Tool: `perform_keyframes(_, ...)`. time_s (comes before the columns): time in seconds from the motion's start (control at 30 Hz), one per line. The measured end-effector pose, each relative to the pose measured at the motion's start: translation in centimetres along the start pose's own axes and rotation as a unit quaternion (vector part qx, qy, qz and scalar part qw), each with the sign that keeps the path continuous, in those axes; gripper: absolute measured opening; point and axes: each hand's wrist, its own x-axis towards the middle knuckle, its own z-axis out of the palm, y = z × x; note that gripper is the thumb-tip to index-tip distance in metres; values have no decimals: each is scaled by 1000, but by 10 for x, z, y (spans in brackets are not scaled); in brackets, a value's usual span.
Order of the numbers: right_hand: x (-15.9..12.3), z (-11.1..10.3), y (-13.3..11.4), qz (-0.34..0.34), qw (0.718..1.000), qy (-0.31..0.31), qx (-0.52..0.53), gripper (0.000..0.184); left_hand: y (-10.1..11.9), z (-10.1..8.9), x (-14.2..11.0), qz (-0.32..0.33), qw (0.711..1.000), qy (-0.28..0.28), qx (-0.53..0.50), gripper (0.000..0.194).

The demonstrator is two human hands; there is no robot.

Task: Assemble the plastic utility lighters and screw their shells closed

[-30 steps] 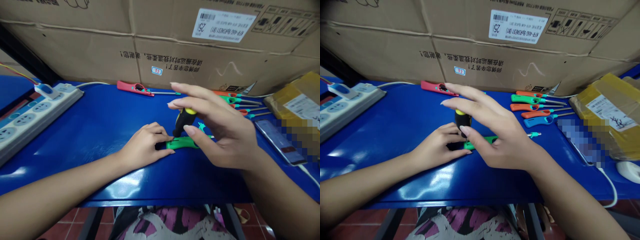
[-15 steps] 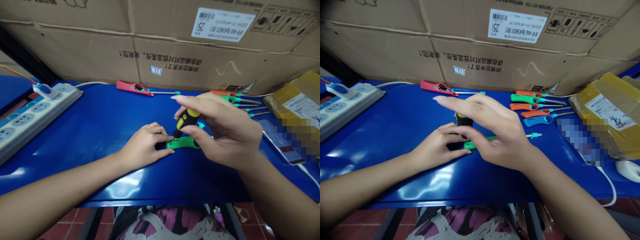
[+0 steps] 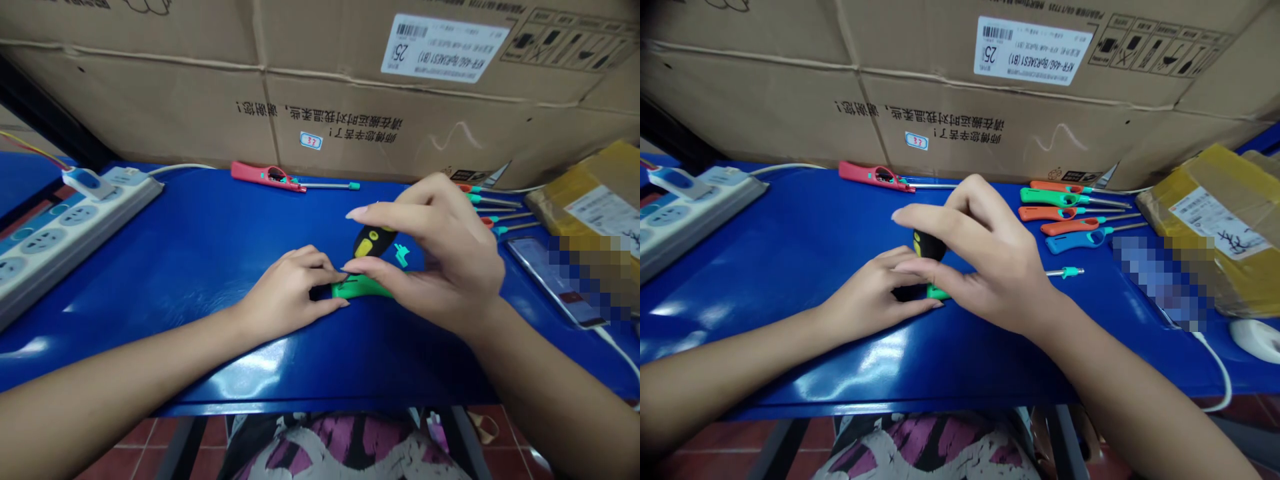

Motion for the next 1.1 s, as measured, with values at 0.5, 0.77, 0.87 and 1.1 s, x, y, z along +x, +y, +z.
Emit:
perform_keyframes(0.5, 1, -6, -8, 38, 993, -93, 57, 35, 0, 0, 0, -9, 1000, -5, -20, 21)
perform_keyframes(0.77, 2, -4, -4, 16, 999, -30, 17, 34, 0, 1, 0, 0, 1000, 5, -4, 24)
perform_keyframes(0.87, 2, -7, -3, 27, 994, -94, 48, 41, 1, 0, 0, -8, 1000, -3, -11, 24)
perform_keyframes(1.1, 1, -6, -2, -8, 999, -29, -15, 28, 1, 1, 1, -7, 1000, -3, -9, 22)
